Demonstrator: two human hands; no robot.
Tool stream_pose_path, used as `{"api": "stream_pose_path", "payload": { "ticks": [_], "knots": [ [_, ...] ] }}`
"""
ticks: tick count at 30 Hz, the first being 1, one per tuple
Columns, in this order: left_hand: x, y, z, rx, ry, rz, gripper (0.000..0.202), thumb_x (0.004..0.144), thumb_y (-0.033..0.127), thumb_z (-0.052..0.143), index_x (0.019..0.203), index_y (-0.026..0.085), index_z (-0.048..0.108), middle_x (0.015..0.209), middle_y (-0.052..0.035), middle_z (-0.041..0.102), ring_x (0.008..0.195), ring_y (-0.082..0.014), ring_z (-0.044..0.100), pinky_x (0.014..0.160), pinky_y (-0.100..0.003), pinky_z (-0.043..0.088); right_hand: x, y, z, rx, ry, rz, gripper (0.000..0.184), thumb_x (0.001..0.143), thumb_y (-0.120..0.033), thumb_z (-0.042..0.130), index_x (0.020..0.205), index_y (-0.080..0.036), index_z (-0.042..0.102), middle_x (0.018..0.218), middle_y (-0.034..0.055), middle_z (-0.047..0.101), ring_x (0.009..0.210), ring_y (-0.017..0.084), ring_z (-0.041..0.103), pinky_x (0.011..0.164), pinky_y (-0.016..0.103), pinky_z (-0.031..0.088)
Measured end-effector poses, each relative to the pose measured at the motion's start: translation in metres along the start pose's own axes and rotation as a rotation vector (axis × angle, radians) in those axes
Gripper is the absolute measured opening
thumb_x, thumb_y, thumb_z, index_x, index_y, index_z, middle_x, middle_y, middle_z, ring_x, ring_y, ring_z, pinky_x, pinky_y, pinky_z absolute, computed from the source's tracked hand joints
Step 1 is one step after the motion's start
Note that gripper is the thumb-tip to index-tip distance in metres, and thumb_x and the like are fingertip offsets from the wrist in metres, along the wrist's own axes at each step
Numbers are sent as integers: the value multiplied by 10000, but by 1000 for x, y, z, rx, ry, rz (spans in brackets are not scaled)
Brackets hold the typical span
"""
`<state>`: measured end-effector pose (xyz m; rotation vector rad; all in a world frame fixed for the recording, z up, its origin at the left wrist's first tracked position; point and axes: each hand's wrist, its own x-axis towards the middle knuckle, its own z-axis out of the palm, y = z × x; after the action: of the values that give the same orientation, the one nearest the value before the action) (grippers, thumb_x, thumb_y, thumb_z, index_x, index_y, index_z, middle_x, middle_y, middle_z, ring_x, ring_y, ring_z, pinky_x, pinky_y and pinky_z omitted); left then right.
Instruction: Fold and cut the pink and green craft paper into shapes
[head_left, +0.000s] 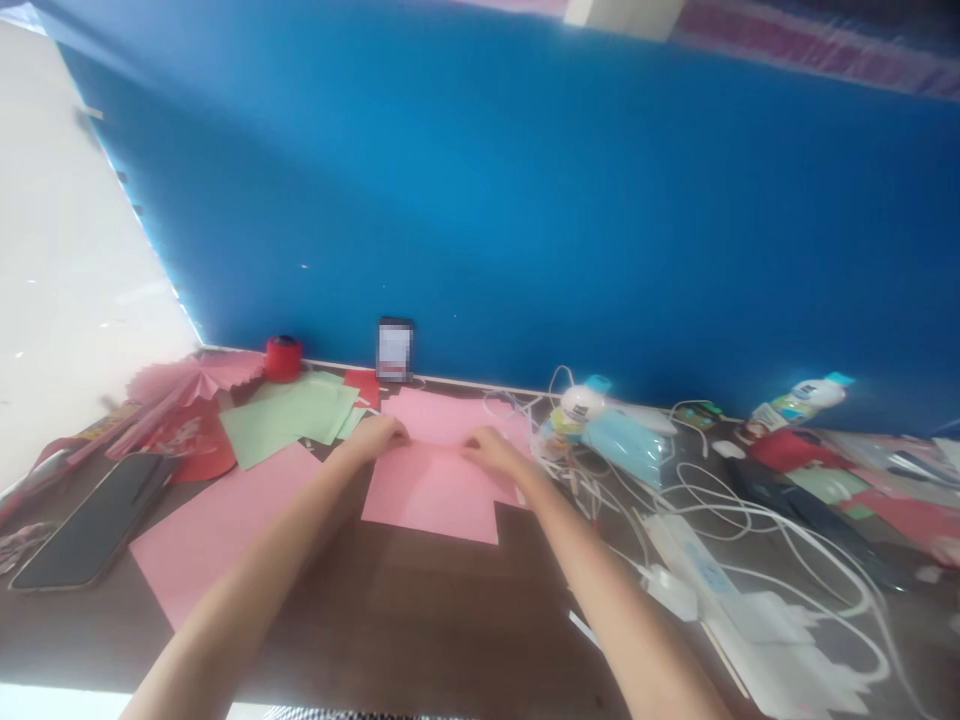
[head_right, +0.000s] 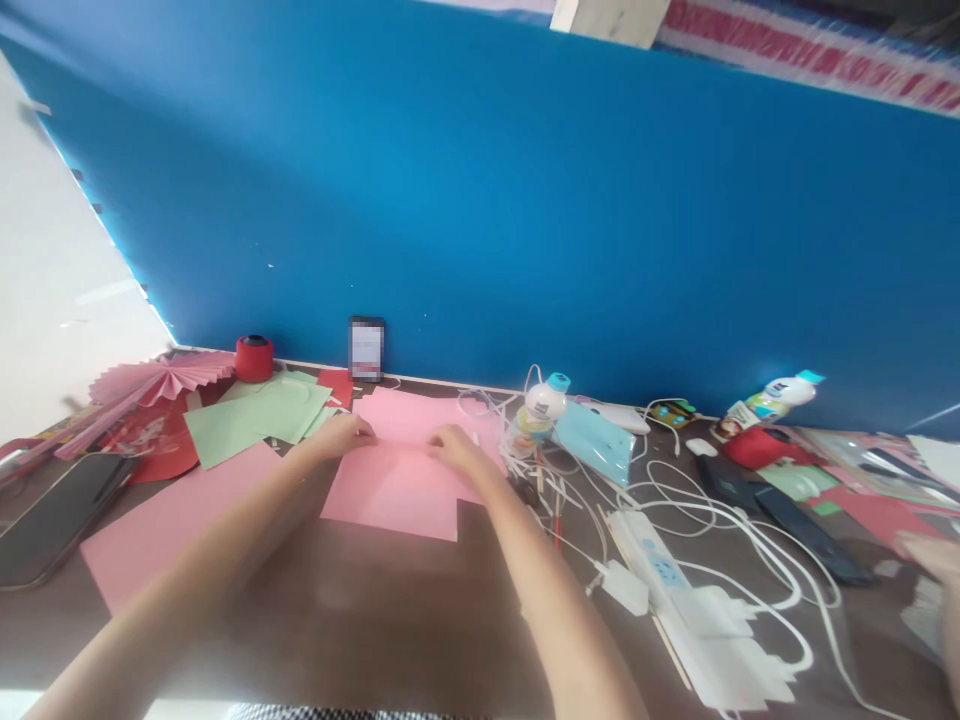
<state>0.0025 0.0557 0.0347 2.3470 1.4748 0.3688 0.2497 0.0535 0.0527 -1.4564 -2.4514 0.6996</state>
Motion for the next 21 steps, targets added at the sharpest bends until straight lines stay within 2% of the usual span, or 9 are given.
{"api": "stream_pose_path", "payload": {
  "ticks": [2, 5, 9, 12, 17, 21],
  "knots": [
    [0, -8, 12, 55, 42, 10, 251, 813, 303, 454, 849, 219, 688, 879, -61, 664, 789, -190, 597, 691, -269, 417, 4, 7, 14, -27, 80, -75, 177, 783, -158, 475, 715, -133, 636, 735, 34, 633, 668, 138, 551, 624, 233, 389],
    [-4, -17, 19, 191, 97, 98, 286, 849, 244, 389, 933, 219, 661, 882, -74, 631, 811, -184, 578, 709, -274, 418, 5, 14, 23, -89, 162, -121, 176, 822, -147, 459, 814, -148, 636, 869, 68, 640, 823, 161, 574, 740, 253, 394],
    [-7, -22, 20, 312, 80, 217, 286, 835, 140, 385, 944, 191, 645, 839, -87, 610, 848, -193, 550, 750, -301, 415, 5, 22, 26, -222, 166, -110, 162, 843, -155, 465, 816, -151, 625, 869, 76, 632, 847, 171, 576, 766, 265, 400],
    [-8, -22, 22, 349, 99, 219, 334, 825, 77, 351, 1014, 170, 610, 928, -101, 590, 845, -193, 542, 746, -307, 416, 5, 30, 28, -252, 180, -176, 195, 857, -126, 433, 906, -156, 620, 928, 78, 628, 896, 168, 567, 808, 275, 401],
    [-9, -23, 26, 422, 97, 193, 311, 851, 113, 344, 1051, 166, 577, 925, -92, 557, 823, -188, 529, 712, -296, 420, -1, 40, 32, -369, 178, -202, 259, 836, -50, 402, 929, -159, 618, 933, 71, 632, 911, 181, 556, 830, 309, 409],
    [-8, -26, 25, 497, 45, 270, 304, 849, 88, 331, 1034, 151, 564, 918, -101, 545, 842, -190, 519, 712, -299, 426, -3, 42, 36, -507, 168, -262, 272, 805, -5, 404, 945, -131, 600, 932, 90, 615, 908, 198, 537, 824, 329, 416]
  ]
}}
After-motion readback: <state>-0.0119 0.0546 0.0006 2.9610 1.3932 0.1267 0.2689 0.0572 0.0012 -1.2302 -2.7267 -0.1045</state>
